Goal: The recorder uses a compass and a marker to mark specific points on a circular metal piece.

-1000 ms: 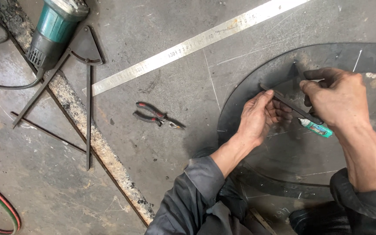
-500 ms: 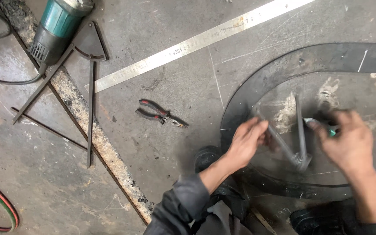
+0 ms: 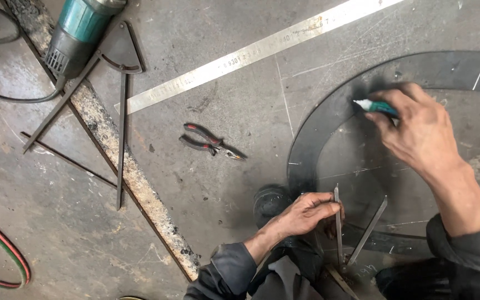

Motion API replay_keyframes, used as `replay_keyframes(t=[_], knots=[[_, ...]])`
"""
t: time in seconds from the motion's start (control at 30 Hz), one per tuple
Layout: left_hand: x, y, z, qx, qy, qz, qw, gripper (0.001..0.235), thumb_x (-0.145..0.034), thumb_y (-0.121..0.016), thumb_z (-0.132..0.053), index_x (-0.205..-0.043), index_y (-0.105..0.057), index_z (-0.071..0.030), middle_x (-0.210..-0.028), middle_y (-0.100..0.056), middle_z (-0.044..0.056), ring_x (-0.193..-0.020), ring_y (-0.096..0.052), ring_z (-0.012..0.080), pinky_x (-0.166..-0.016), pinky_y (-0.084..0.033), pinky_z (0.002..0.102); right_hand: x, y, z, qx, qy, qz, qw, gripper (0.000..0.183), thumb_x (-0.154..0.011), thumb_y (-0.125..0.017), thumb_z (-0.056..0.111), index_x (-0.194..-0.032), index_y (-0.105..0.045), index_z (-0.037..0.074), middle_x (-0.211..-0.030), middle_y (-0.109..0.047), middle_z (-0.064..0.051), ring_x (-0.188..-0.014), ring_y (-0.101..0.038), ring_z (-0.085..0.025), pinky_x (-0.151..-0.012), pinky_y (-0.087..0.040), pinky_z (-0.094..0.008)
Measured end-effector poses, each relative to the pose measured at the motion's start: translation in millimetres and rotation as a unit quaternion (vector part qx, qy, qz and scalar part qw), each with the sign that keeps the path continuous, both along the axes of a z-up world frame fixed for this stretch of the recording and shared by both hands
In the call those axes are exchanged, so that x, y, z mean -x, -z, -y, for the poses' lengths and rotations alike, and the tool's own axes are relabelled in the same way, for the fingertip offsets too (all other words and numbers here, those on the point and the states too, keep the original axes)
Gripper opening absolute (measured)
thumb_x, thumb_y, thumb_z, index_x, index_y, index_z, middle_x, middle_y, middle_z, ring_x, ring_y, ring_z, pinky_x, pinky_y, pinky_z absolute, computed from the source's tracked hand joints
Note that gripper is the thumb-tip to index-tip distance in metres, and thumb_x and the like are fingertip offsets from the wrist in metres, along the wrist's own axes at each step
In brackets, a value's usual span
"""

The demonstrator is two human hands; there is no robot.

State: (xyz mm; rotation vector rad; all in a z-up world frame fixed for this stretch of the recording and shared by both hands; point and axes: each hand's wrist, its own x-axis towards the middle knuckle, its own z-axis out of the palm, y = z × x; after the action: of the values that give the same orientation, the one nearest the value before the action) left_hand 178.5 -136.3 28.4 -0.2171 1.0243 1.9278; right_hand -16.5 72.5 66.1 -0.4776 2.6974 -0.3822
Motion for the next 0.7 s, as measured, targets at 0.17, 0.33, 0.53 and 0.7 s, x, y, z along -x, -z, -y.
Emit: replay_keyframes(t=[0.17, 0.33, 0.53, 0.7], knots=[[-3, 4, 2, -0.006, 0.002, -0.018, 1.000, 0.027, -0.113, -0.053, -0.023, -0.109, -0.070, -0.003, -0.095, -0.073, 0.005, -0.090, -0.070, 0.0113, -0.085, -0.057, 0.030, 8, -6, 21, -0.029, -0.005, -0.010, 1.000, 0.028, -0.095, -0.081, 0.023, -0.120, -0.077, 0.010, -0.107, -0.071, -0.008, -0.081, -0.072, -0.025, -0.074, -0.060, -0.037], [-3, 5, 0, -0.004, 0.014, -0.009, 1.000, 0.027, -0.112, -0.053, -0.024, -0.108, -0.071, -0.003, -0.092, -0.073, 0.005, -0.086, -0.069, 0.0117, -0.081, -0.058, 0.030, 7, -7, 22, -0.027, 0.001, -0.009, 1.000, 0.030, -0.093, -0.081, 0.023, -0.120, -0.077, 0.012, -0.112, -0.071, -0.006, -0.083, -0.074, -0.024, -0.075, -0.061, -0.036], [-4, 5, 0, -0.007, 0.008, -0.006, 1.000, 0.028, -0.113, -0.053, -0.024, -0.107, -0.071, -0.003, -0.091, -0.073, 0.005, -0.086, -0.069, 0.0115, -0.081, -0.057, 0.029, 5, -3, 23, -0.039, -0.001, -0.008, 0.999, 0.028, -0.095, -0.081, 0.025, -0.120, -0.078, 0.012, -0.113, -0.071, -0.005, -0.083, -0.074, -0.023, -0.075, -0.062, -0.035], [-4, 6, 0, 0.003, 0.005, -0.025, 1.000, 0.028, -0.112, -0.053, -0.024, -0.107, -0.070, -0.003, -0.093, -0.072, 0.004, -0.088, -0.069, 0.0105, -0.083, -0.057, 0.029, 7, -5, 25, -0.050, 0.000, -0.008, 0.999, 0.028, -0.095, -0.080, 0.027, -0.120, -0.078, 0.015, -0.112, -0.070, -0.005, -0.085, -0.074, -0.023, -0.076, -0.062, -0.037]])
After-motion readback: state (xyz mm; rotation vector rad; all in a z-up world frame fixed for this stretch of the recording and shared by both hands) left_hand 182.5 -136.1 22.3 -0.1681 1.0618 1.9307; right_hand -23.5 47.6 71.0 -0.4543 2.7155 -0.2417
